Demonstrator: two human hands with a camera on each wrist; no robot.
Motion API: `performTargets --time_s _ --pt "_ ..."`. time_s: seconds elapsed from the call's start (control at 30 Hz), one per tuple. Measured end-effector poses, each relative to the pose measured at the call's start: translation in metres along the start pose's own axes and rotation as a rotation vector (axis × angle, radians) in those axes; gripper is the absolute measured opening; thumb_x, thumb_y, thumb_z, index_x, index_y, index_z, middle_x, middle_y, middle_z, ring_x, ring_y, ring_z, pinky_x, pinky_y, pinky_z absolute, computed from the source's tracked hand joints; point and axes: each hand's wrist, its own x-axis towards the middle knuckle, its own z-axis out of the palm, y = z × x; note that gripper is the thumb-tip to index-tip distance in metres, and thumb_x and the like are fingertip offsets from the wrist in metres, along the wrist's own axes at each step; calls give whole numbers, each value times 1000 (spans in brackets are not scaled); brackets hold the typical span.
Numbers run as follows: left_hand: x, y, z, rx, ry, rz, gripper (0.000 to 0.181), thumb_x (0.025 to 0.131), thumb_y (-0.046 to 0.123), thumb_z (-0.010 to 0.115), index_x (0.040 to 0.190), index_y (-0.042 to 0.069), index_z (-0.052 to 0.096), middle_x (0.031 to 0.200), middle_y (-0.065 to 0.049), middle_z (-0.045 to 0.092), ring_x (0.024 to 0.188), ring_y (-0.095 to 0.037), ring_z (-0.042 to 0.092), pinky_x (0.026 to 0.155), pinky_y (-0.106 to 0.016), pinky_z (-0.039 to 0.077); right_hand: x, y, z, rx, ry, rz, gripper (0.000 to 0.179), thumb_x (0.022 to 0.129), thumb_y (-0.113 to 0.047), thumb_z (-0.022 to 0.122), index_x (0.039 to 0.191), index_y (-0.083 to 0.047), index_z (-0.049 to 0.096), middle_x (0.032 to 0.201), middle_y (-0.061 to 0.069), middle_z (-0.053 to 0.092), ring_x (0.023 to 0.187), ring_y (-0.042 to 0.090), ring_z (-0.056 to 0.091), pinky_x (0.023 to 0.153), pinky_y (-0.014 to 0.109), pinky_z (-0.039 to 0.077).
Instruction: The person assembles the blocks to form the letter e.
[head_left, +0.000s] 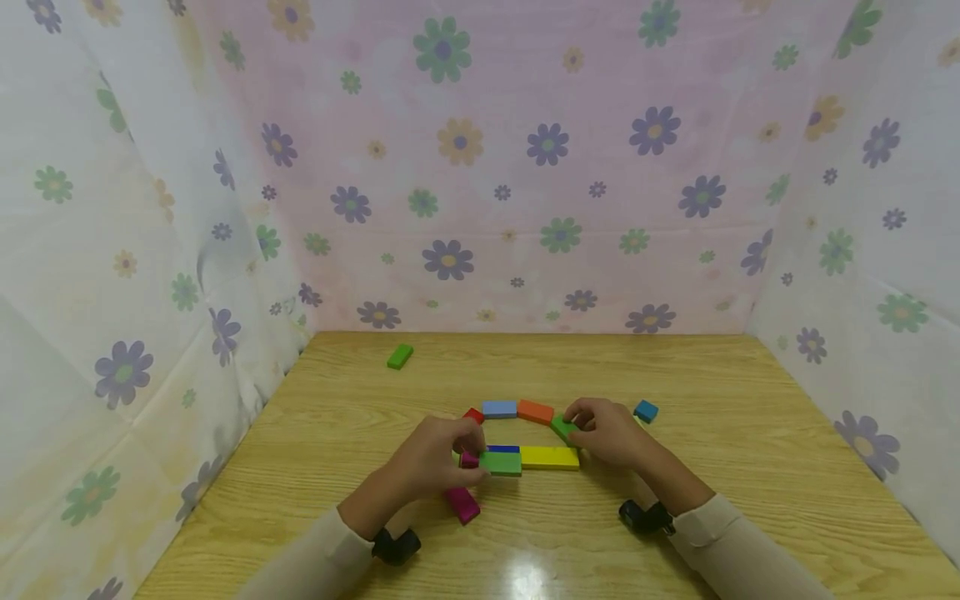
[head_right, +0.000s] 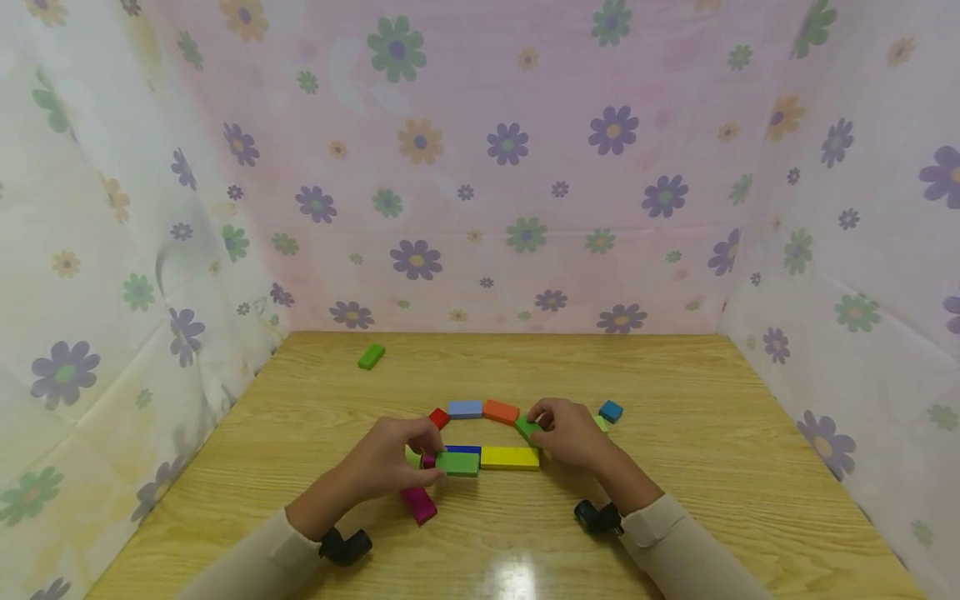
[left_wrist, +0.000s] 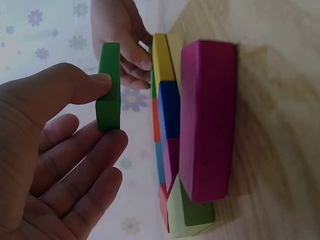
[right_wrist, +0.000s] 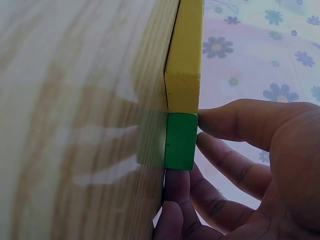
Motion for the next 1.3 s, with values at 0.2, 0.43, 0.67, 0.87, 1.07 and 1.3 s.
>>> performTargets --time_s 0.2,0.43,0.67,0.87,1.07,1.3 --pt "-9 6 8 -12 -66 31 23 84 23 88 96 20 69 93 12 73 86 -2 70 78 -22 59 0 -1 0 4 -1 7 21 94 -14 75 114 -15 71 111 8 70 102 25 68 80 40 60" --pt "-21 11 17 -33 -169 26 21 88 28 85 99 24 68 97 16 72 87 5 69 72 -15 57 1 1 0 -3 0 -2 21 93 -15 75 114 -15 71 111 7 70 101 25 68 80 40 60" --pt "-28 9 23 44 -177 79 21 85 31 86 96 24 70 90 18 71 78 7 62 69 -11 52 1 3 1 0 -1 -2 21 94 -14 74 115 -14 71 110 8 71 100 26 69 78 40 60" --pt "-29 6 25 115 -171 112 21 84 36 86 96 27 70 87 20 68 74 5 57 65 -11 47 2 3 1 6 6 20 21 94 -14 74 115 -16 71 111 7 70 101 25 68 78 38 60" --pt "-29 6 24 138 -179 142 21 85 38 85 97 28 71 92 22 72 81 7 61 70 -9 46 2 4 1 6 4 10 21 94 -14 74 115 -15 71 110 7 70 100 25 68 79 39 60" --pt "-29 7 22 192 -182 177 20 85 42 85 95 30 73 88 24 69 75 5 57 68 -11 43 2 3 1 12 7 15 21 93 -12 74 114 -15 72 110 7 70 100 25 69 77 38 60"
